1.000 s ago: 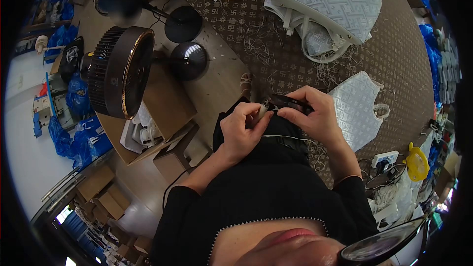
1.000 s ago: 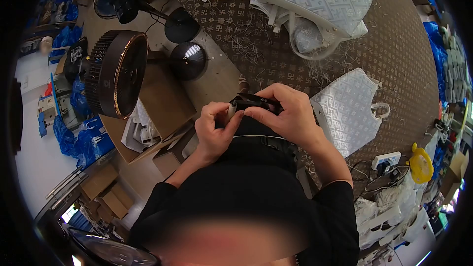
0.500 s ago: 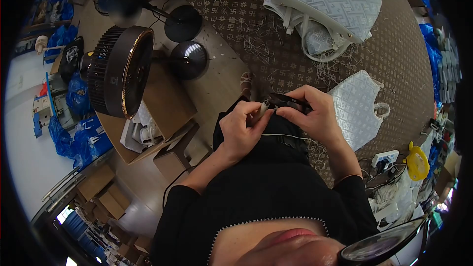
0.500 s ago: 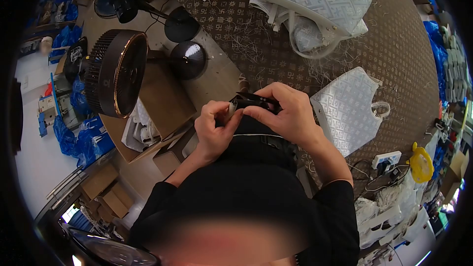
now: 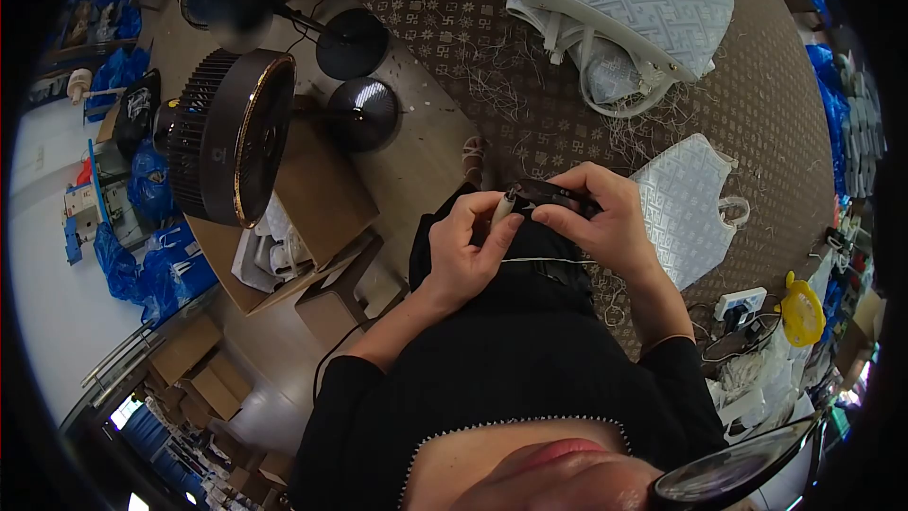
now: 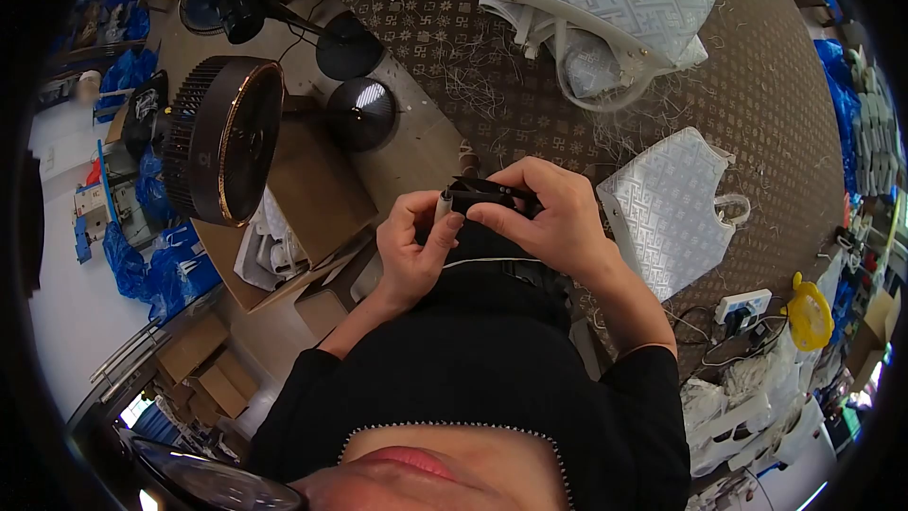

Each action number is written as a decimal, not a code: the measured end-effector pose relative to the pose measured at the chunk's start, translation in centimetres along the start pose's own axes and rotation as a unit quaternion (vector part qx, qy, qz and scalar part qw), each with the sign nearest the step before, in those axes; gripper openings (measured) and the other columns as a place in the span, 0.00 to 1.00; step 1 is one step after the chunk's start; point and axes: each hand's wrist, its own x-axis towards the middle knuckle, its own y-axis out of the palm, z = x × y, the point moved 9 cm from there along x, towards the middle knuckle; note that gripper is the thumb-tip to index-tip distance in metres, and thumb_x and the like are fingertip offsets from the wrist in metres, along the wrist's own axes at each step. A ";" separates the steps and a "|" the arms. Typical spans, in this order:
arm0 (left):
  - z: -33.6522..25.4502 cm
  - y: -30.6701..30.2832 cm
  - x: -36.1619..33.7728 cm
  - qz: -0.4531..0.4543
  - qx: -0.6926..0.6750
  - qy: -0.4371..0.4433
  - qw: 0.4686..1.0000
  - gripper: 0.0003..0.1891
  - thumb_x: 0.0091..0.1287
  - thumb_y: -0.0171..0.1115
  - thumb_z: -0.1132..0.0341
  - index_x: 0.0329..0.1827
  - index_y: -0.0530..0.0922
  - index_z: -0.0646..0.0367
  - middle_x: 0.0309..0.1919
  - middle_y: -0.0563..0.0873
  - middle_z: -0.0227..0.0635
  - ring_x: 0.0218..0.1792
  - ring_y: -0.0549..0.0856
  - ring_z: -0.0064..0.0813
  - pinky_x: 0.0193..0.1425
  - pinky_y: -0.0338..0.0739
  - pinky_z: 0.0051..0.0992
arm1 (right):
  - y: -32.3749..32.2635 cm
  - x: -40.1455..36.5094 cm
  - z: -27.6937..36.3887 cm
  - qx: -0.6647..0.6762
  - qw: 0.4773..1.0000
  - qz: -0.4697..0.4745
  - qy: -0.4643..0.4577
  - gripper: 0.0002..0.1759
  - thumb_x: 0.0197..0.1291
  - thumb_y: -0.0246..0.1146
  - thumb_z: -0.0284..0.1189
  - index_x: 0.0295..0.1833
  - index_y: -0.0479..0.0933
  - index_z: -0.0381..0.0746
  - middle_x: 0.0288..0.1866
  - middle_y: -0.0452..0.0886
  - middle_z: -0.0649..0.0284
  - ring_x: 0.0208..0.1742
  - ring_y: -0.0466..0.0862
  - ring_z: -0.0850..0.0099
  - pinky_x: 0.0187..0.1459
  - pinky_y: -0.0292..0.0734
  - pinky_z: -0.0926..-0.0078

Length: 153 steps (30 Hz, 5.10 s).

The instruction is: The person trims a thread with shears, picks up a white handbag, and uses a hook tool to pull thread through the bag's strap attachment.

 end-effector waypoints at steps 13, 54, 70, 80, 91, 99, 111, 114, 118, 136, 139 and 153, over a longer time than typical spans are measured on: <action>0.5 0.4 -0.1 0.027 -0.032 -0.014 0.999 0.12 0.66 0.60 0.65 0.45 0.74 0.64 0.27 0.81 0.30 0.26 0.78 0.13 0.28 0.72 0.14 | -0.6 0.2 -0.2 0.010 1.000 -0.024 0.016 0.15 0.43 0.75 0.32 0.34 0.78 0.36 0.23 0.77 0.65 0.22 0.74 0.79 0.25 0.70 0.82; 1.5 3.3 -0.3 0.194 -0.332 -0.174 0.906 0.21 0.73 0.38 0.56 0.46 0.73 0.66 0.20 0.77 0.34 0.20 0.73 0.20 0.51 0.72 0.28 | 0.4 0.1 -0.2 0.045 0.999 0.014 -0.002 0.16 0.44 0.75 0.33 0.34 0.78 0.36 0.24 0.78 0.66 0.21 0.73 0.81 0.23 0.68 0.83; 1.9 3.9 -0.8 0.208 -0.423 -0.201 0.859 0.22 0.73 0.38 0.51 0.44 0.68 0.64 0.18 0.76 0.38 0.11 0.67 0.19 0.27 0.77 0.24 | 0.6 0.0 0.0 0.056 0.998 0.022 -0.007 0.15 0.46 0.74 0.32 0.35 0.78 0.35 0.25 0.79 0.65 0.23 0.75 0.81 0.25 0.70 0.83; 1.9 4.1 -1.0 0.221 -0.431 -0.204 0.851 0.20 0.74 0.37 0.52 0.43 0.68 0.63 0.19 0.76 0.40 0.10 0.67 0.20 0.17 0.71 0.20 | 0.9 0.0 0.0 0.056 0.998 0.035 -0.005 0.15 0.46 0.74 0.32 0.36 0.79 0.35 0.26 0.80 0.66 0.24 0.75 0.82 0.26 0.71 0.84; 1.9 3.6 -0.8 0.185 -0.361 -0.174 0.897 0.19 0.74 0.38 0.54 0.45 0.69 0.63 0.21 0.77 0.38 0.12 0.67 0.17 0.18 0.69 0.17 | 0.6 0.0 0.0 0.032 0.999 0.018 -0.011 0.16 0.44 0.74 0.33 0.35 0.78 0.36 0.25 0.78 0.64 0.23 0.74 0.79 0.26 0.70 0.82; 2.1 3.7 -0.8 0.198 -0.405 -0.207 0.868 0.19 0.74 0.39 0.54 0.45 0.70 0.63 0.21 0.78 0.39 0.11 0.68 0.18 0.16 0.67 0.17 | 0.4 0.1 -0.2 0.044 0.999 0.014 0.001 0.16 0.44 0.74 0.32 0.35 0.78 0.35 0.26 0.80 0.65 0.23 0.75 0.80 0.26 0.71 0.83; 2.2 4.1 -1.0 0.225 -0.494 -0.214 0.812 0.20 0.74 0.36 0.56 0.43 0.71 0.64 0.16 0.76 0.40 0.09 0.69 0.21 0.14 0.66 0.17 | 0.6 0.1 -0.7 0.041 0.999 0.017 -0.003 0.16 0.46 0.74 0.32 0.36 0.78 0.35 0.25 0.79 0.65 0.23 0.75 0.80 0.26 0.70 0.83; 2.2 4.2 -1.1 0.223 -0.517 -0.222 0.796 0.20 0.75 0.35 0.57 0.43 0.71 0.64 0.15 0.76 0.40 0.08 0.69 0.21 0.14 0.66 0.17 | 0.8 0.0 -0.3 0.046 0.998 0.031 -0.009 0.16 0.46 0.74 0.32 0.36 0.78 0.35 0.25 0.79 0.65 0.23 0.75 0.80 0.25 0.70 0.83; 2.1 4.4 -1.3 0.238 -0.535 -0.223 0.780 0.20 0.75 0.35 0.57 0.43 0.71 0.64 0.15 0.76 0.40 0.08 0.69 0.21 0.13 0.65 0.17 | 1.0 0.1 -0.1 0.048 0.998 0.028 -0.017 0.15 0.45 0.74 0.32 0.36 0.78 0.35 0.25 0.79 0.65 0.23 0.75 0.80 0.25 0.70 0.83; 2.2 3.4 -0.7 0.181 -0.382 -0.176 0.889 0.16 0.74 0.41 0.56 0.45 0.70 0.60 0.22 0.76 0.33 0.18 0.70 0.15 0.18 0.61 0.13 | -0.3 0.0 -1.0 0.035 0.999 -0.029 0.014 0.15 0.44 0.74 0.32 0.35 0.78 0.36 0.24 0.78 0.66 0.22 0.74 0.81 0.25 0.69 0.83; 2.5 3.2 -0.6 0.163 -0.371 -0.172 0.898 0.15 0.74 0.42 0.56 0.46 0.70 0.60 0.22 0.76 0.32 0.18 0.70 0.14 0.19 0.62 0.13 | 0.0 -0.2 -1.0 0.030 0.999 -0.008 0.009 0.15 0.44 0.75 0.32 0.34 0.78 0.36 0.24 0.78 0.66 0.22 0.74 0.80 0.25 0.69 0.83; 2.4 3.0 -0.5 0.151 -0.340 -0.173 0.912 0.13 0.72 0.46 0.57 0.45 0.69 0.59 0.23 0.76 0.32 0.18 0.70 0.15 0.20 0.63 0.14 | -0.1 -0.1 -0.6 0.030 0.999 -0.023 0.001 0.16 0.43 0.75 0.32 0.34 0.78 0.36 0.24 0.77 0.66 0.22 0.73 0.80 0.25 0.69 0.83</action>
